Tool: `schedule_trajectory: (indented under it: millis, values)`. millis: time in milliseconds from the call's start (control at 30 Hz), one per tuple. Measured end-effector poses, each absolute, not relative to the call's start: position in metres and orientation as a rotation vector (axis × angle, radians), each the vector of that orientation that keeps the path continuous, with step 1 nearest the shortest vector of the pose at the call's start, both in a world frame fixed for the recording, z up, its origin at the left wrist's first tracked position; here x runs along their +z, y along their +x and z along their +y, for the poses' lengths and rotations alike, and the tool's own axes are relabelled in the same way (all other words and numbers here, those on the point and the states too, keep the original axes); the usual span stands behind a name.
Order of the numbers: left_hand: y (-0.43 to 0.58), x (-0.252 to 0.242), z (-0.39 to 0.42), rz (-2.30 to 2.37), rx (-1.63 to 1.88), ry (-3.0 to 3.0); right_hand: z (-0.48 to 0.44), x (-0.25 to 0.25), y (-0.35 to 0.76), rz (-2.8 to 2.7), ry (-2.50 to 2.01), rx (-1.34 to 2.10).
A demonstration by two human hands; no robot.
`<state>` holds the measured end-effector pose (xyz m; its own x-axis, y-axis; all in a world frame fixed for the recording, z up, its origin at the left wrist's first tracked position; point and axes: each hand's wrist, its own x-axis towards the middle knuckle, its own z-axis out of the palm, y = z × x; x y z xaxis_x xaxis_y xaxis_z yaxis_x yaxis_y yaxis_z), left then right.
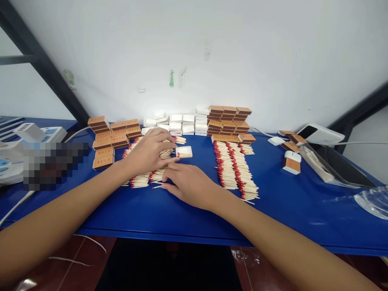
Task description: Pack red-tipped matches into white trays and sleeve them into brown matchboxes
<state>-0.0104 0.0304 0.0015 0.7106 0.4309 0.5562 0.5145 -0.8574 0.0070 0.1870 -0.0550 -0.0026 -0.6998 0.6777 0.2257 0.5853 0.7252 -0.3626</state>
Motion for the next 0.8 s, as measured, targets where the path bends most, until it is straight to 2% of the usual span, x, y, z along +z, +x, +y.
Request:
schedule_trajectory:
  millis: [400, 567, 800]
  values:
    - [-0.011, 0.0, 0.032, -0.765, -0.777, -2.758, -0.049, 0.013, 0.205, -2.631, -1.067, 0.351]
    - [-0.01, 0.002, 0.031, -0.775, -0.731, -2.784, -0.035, 0.019, 0.229, -2.509, -1.096, 0.236]
    - [-0.007, 0.003, 0.028, -0.735, -0.799, -2.811, -0.013, 0.012, 0.243, -2.413, -1.263, -0.109]
